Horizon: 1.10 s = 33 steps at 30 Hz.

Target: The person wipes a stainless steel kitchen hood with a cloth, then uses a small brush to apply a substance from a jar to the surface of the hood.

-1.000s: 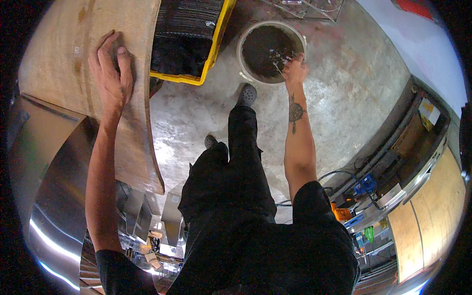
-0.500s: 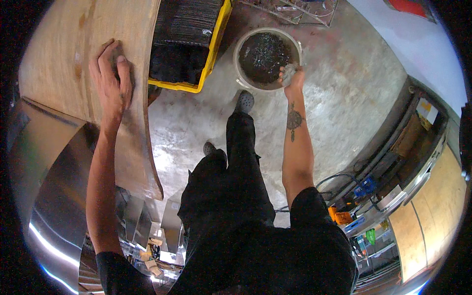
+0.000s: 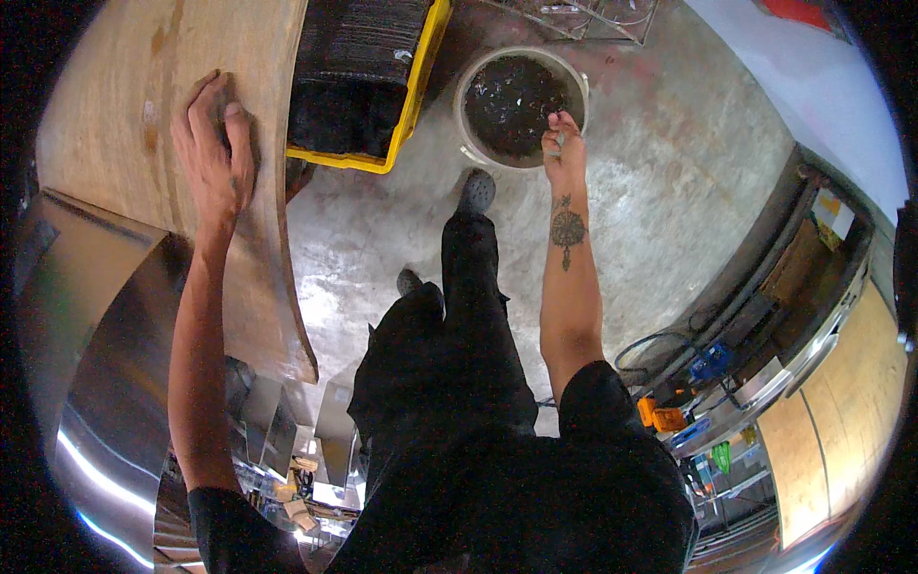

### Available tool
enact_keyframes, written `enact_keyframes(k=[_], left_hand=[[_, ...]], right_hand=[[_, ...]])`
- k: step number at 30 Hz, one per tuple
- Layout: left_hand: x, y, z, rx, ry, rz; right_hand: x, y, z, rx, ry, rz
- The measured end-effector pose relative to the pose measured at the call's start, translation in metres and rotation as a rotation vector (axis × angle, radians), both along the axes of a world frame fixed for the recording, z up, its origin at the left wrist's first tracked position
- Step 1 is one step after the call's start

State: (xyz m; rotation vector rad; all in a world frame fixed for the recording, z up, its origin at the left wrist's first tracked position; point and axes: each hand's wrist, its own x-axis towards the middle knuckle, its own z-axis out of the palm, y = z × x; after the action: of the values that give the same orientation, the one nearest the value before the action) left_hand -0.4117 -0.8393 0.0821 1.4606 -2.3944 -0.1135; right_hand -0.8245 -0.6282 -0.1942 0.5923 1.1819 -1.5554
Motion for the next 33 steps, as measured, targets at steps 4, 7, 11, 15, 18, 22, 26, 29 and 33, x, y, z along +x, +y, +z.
enact_keyframes(k=[4, 7, 11, 15, 18, 22, 26, 29, 33], left_hand=[[-0.003, 0.002, 0.002, 0.005, 0.002, 0.005], [-0.005, 0.002, 0.003, -0.007, 0.001, -0.003], [-0.003, 0.0, 0.001, -0.021, -0.007, -0.019], [-0.001, 0.0, -0.001, -0.024, 0.025, -0.012], [-0.001, -0.001, -0.001, -0.018, 0.014, -0.016], [0.0, -0.001, 0.0, -0.017, -0.007, -0.008], [0.0, -0.002, 0.001, -0.039, -0.021, -0.033], [0.003, -0.002, -0.002, -0.042, -0.018, -0.035], [0.001, 0.0, -0.002, -0.03, 0.012, -0.01]], right_hand=[[-0.003, -0.012, 0.012, 0.123, 0.074, 0.215], [0.002, -0.027, 0.029, 0.277, 0.131, 0.206], [0.004, -0.036, 0.037, 0.25, 0.195, 0.207], [0.0, -0.043, 0.046, 0.22, 0.106, 0.112], [-0.004, -0.046, 0.045, 0.236, 0.184, 0.178], [-0.009, -0.039, 0.042, 0.143, 0.125, 0.159], [-0.005, -0.036, 0.035, 0.181, 0.271, 0.246], [0.004, -0.036, 0.038, 0.178, 0.354, 0.292], [0.006, -0.039, 0.053, 0.276, 0.388, 0.346]])
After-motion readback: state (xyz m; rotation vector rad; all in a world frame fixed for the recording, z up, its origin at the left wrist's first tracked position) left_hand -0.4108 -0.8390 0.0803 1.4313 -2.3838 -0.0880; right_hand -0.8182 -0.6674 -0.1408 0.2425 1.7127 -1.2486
